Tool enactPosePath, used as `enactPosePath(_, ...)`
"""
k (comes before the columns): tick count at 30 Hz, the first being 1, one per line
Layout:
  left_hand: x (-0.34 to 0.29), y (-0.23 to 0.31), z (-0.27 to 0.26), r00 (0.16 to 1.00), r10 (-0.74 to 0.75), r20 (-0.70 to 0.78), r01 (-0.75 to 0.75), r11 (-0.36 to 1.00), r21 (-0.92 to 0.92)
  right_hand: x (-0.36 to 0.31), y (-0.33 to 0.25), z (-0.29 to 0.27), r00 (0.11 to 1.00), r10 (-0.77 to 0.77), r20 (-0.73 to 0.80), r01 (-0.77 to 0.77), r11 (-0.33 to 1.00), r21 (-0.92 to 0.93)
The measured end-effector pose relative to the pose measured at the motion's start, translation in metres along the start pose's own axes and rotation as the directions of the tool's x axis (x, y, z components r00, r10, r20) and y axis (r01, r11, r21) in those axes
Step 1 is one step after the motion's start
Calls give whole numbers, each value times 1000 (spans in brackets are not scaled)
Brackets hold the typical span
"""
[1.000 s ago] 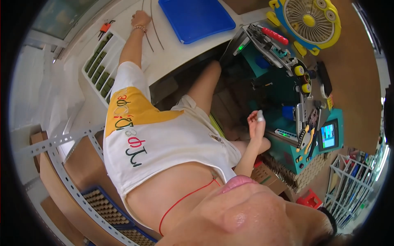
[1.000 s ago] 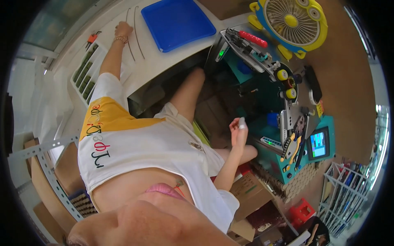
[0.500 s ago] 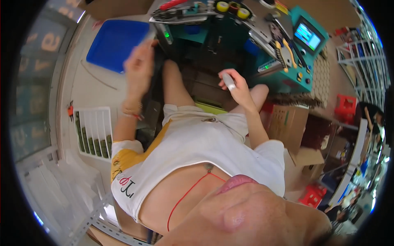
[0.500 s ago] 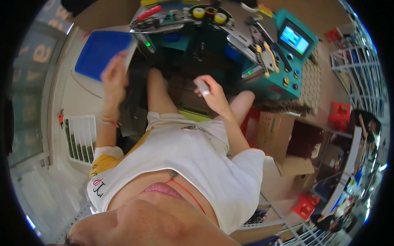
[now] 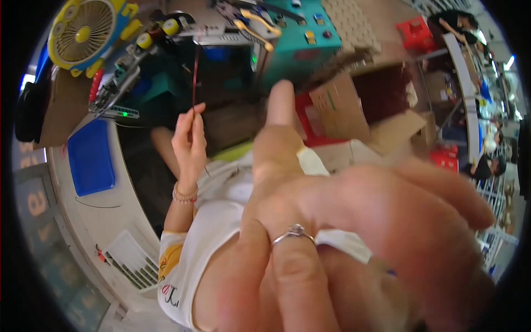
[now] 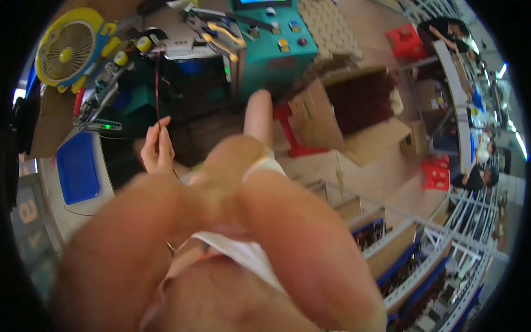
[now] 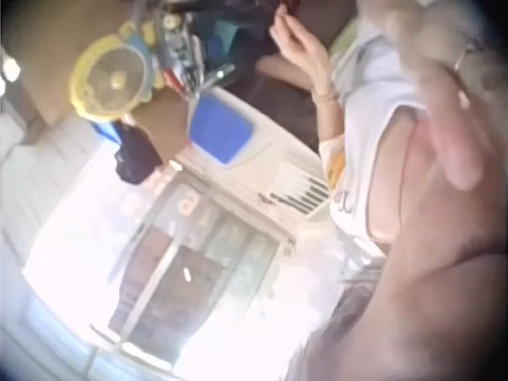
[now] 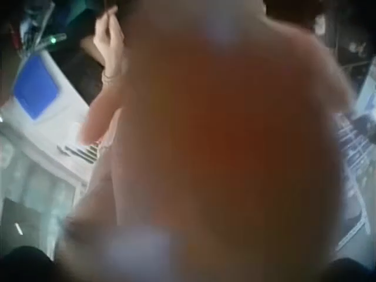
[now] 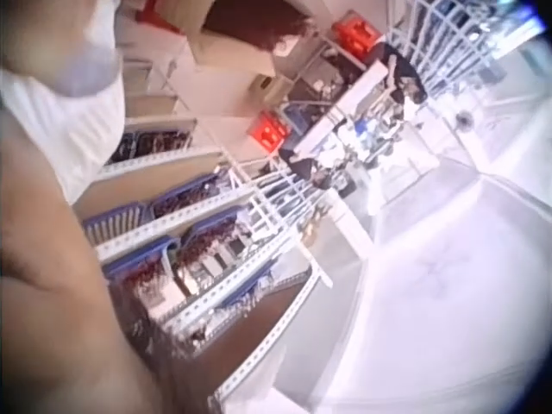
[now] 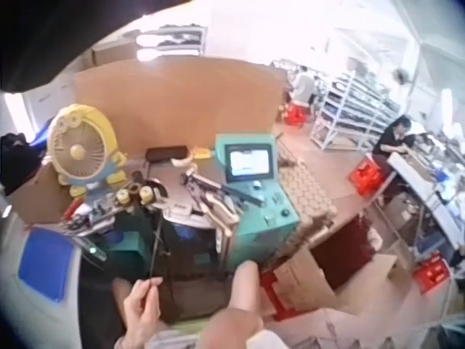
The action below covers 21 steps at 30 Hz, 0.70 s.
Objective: The person processes and assembles electrical wires and connectors using a specialized wire processing machine and pliers.
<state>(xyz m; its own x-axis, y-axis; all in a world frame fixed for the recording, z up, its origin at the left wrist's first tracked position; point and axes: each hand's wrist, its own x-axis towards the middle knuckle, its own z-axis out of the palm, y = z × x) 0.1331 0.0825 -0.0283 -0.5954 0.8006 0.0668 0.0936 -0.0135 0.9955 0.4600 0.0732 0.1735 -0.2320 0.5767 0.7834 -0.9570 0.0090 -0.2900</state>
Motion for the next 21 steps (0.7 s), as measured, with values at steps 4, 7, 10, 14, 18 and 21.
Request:
enactPosePath(4,7,12,11,996,-36,77,42,996,-82,3,93,52,996,-56,-67,52,997,-61)
enactPosePath(7,5,17,7,992,-2,127,10,998,-64,18,87,37,989,-75,-127,68,996,-61)
enactPosePath(10,5,15,8,991,20,133,-12,998,-60,25,85,32,979,-100,-176,91,994,-59)
enactPosePath(14,3,15,2,992,-23,124,32,997,-71,35,83,42,956,-118,-267,104,992,-67)
enactPosePath(18,2,14,-2,993,-38,113,47,996,-77,47,114,47,924,-141,-357,123,990,-73)
enactPosePath(21,-4,16,-8,992,-95,77,104,987,-120,59,135,49,893,-135,-429,126,991,-50)
